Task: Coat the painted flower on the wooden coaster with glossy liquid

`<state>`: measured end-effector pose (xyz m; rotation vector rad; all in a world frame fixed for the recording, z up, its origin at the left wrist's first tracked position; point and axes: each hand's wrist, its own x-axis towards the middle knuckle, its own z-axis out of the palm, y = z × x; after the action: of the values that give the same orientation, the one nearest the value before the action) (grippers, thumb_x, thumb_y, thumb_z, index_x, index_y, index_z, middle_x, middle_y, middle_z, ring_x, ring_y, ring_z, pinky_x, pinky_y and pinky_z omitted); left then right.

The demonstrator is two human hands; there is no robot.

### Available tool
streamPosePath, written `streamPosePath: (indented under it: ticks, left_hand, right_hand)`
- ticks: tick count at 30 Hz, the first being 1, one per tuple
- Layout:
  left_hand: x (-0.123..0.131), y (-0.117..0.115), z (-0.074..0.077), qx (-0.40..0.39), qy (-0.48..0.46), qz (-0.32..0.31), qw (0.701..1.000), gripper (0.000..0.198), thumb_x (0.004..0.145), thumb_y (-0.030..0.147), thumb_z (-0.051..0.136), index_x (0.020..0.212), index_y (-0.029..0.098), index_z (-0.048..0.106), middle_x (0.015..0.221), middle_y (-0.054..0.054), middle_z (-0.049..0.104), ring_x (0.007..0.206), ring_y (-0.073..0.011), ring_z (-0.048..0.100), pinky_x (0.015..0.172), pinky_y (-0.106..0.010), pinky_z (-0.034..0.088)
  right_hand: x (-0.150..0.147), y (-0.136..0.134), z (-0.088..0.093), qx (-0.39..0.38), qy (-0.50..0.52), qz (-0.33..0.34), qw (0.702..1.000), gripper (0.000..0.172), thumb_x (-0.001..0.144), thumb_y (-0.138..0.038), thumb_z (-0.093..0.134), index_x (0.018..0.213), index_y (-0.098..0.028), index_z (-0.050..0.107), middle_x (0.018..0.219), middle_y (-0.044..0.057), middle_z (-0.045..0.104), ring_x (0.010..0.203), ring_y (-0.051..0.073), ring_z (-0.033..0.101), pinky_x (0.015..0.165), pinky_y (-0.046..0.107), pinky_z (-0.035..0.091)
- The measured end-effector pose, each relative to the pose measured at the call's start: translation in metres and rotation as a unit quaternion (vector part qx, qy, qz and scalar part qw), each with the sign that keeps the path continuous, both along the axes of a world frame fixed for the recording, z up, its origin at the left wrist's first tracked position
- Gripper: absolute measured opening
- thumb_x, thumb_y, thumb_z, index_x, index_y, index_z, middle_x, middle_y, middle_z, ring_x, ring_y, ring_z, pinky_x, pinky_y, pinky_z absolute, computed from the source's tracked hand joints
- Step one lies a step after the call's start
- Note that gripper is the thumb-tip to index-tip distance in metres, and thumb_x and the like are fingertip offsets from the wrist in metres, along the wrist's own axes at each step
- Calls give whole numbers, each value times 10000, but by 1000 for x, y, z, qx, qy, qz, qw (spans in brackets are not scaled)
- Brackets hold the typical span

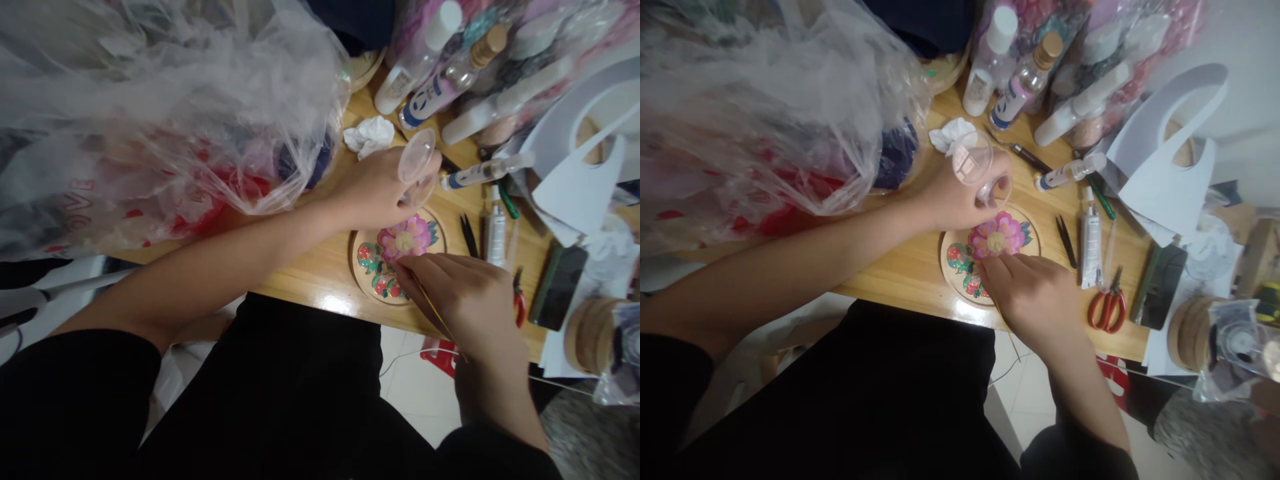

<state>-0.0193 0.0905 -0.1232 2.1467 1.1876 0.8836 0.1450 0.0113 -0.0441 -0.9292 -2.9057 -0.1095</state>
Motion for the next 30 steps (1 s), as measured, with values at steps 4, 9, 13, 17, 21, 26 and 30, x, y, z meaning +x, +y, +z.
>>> streamPosePath:
  ticks: [4, 9, 13, 17, 21, 26, 30]
  left_hand:
    - [-2, 0, 2, -6, 1, 0, 1000, 157, 755, 169, 583, 902, 217, 556, 917, -28, 616, 928, -209, 596, 800, -324, 429]
    - [-4, 0, 4, -11, -5, -15, 1000, 113, 774, 169, 575, 883, 192, 562, 891, -40, 604, 886, -200, 596, 805, -329, 434]
    - [-5, -1, 6, -5, -7, -9, 1000, 54, 802, 165, 545, 850, 172, 569, 865, -49, 601, 866, -193, 587, 780, -319, 428]
    - [-6, -3, 8, 3, -1, -12, 1000, 54, 769, 140, 557, 814, 167, 570, 826, -38, 608, 823, -180, 578, 739, -302, 420]
    - [-7, -2, 8, -14, 0, -12, 1000, 110, 711, 115, 580, 801, 178, 573, 809, -13, 614, 794, -164, 574, 723, -288, 429]
    - [-7, 0, 5, -14, -2, -2, 1000, 160, 693, 120, 599, 835, 188, 568, 842, -12, 617, 827, -169, 581, 743, -292, 453]
    - [-6, 0, 3, -20, -2, 1, 1000, 179, 696, 131, 598, 862, 192, 571, 855, -14, 621, 821, -170, 583, 735, -297, 459]
  right_hand:
    - [3, 1, 1, -28, 44, -18, 998, 78, 865, -181, 678, 814, -122, 675, 677, 40, 729, 552, 151, 661, 483, 280, 427]
    - [13, -3, -5, -92, 146, -91, 981, 42, 869, -174, 672, 902, -156, 691, 787, 49, 765, 670, 144, 710, 594, 241, 519]
    - [22, -3, -12, -94, 257, -198, 941, 34, 839, -215, 710, 864, -225, 731, 752, 2, 766, 620, 137, 698, 552, 237, 520]
    - [18, 12, -13, -54, 320, -222, 919, 51, 846, -234, 701, 861, -222, 748, 724, 4, 759, 567, 127, 663, 523, 236, 504]
    - [4, 37, -11, -63, 283, -137, 947, 133, 897, -236, 639, 962, -221, 754, 771, 18, 765, 612, 127, 673, 595, 242, 519]
    - [-8, 56, -10, -97, 226, -109, 963, 141, 887, -202, 629, 923, -198, 765, 839, 59, 777, 723, 166, 710, 648, 262, 514]
    - [-7, 58, -5, -119, 231, -124, 958, 157, 871, -172, 617, 883, -201, 771, 817, 40, 773, 706, 138, 690, 636, 242, 489]
